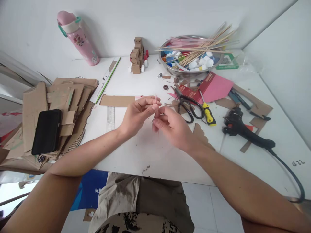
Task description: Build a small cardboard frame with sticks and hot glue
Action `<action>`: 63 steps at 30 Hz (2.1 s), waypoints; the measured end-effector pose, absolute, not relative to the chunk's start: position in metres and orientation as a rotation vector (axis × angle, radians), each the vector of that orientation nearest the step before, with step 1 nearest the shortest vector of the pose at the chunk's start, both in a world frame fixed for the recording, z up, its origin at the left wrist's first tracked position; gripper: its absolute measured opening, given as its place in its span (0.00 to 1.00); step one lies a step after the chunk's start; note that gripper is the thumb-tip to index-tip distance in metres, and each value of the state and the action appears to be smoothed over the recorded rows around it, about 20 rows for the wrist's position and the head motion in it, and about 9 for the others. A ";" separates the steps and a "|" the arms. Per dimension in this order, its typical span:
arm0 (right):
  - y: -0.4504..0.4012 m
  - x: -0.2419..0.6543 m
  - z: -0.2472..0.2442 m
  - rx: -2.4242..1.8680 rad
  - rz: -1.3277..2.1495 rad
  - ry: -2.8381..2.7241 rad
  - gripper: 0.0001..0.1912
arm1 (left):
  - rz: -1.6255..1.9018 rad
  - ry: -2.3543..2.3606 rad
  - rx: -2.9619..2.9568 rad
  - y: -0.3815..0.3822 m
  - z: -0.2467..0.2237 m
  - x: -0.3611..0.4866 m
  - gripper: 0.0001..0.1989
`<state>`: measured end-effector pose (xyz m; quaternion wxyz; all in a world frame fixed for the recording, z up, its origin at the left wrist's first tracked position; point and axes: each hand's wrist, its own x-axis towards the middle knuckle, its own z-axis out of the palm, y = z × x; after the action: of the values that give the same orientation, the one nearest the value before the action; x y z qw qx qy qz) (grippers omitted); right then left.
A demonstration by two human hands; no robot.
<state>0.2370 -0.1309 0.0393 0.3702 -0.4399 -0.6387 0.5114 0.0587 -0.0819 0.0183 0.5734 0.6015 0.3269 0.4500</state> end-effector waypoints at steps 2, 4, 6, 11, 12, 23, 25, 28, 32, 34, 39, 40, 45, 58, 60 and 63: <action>-0.130 0.238 0.038 -1.117 1.290 -1.596 0.19 | 0.960 0.728 1.601 -0.070 0.029 0.042 0.20; -0.127 0.244 0.039 -1.129 1.250 -1.529 0.21 | 0.837 0.746 1.840 -0.059 0.038 0.020 0.21; -0.126 0.249 0.040 -1.155 1.213 -1.482 0.21 | 0.648 0.757 2.085 -0.054 0.040 -0.001 0.23; -0.129 0.249 0.038 -1.263 1.124 -1.558 0.24 | 0.599 0.957 2.317 -0.056 0.012 -0.019 0.09; -0.130 0.248 0.037 -1.286 1.073 -1.599 0.26 | 0.683 1.026 2.270 -0.057 0.006 -0.017 0.06; -0.142 0.242 0.027 -1.604 0.547 -2.076 0.27 | 1.075 1.076 1.324 -0.076 0.021 0.011 0.08; -0.144 0.242 0.026 -1.646 0.438 -2.113 0.26 | 1.073 1.051 1.300 -0.082 0.023 0.015 0.07; -0.145 0.243 0.023 -1.656 0.279 -2.132 0.25 | 1.069 1.040 1.365 -0.088 0.026 0.020 0.07; -0.146 0.244 0.024 -1.653 0.162 -2.192 0.25 | 1.085 1.113 1.493 -0.094 0.029 0.023 0.09; -0.146 0.243 0.027 -1.672 0.119 -2.219 0.25 | 1.115 1.113 1.556 -0.097 0.028 0.024 0.09; -0.147 0.238 0.036 -1.683 0.145 -2.223 0.22 | 1.224 1.043 1.750 -0.103 0.017 0.024 0.12; -0.148 0.237 0.038 -1.668 0.193 -2.213 0.21 | 1.248 1.021 1.801 -0.104 0.013 0.024 0.14; -0.151 0.233 0.048 -1.488 0.816 -1.988 0.19 | 1.356 0.894 2.023 -0.100 -0.003 0.020 0.16; -0.145 0.218 0.043 -1.033 1.947 -1.152 0.19 | 1.366 0.805 2.074 -0.105 -0.008 0.020 0.15; -0.147 0.218 0.039 -1.062 1.758 -1.290 0.23 | 1.366 0.742 2.077 -0.107 -0.008 0.021 0.16; -0.148 0.217 0.034 -1.095 1.477 -1.480 0.27 | 1.334 0.677 2.052 -0.112 -0.005 0.024 0.16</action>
<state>0.2173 -0.1476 0.0343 0.3807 -0.4291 -0.5799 0.5785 0.0245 -0.1124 -0.0050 0.2964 0.7717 0.2547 0.5018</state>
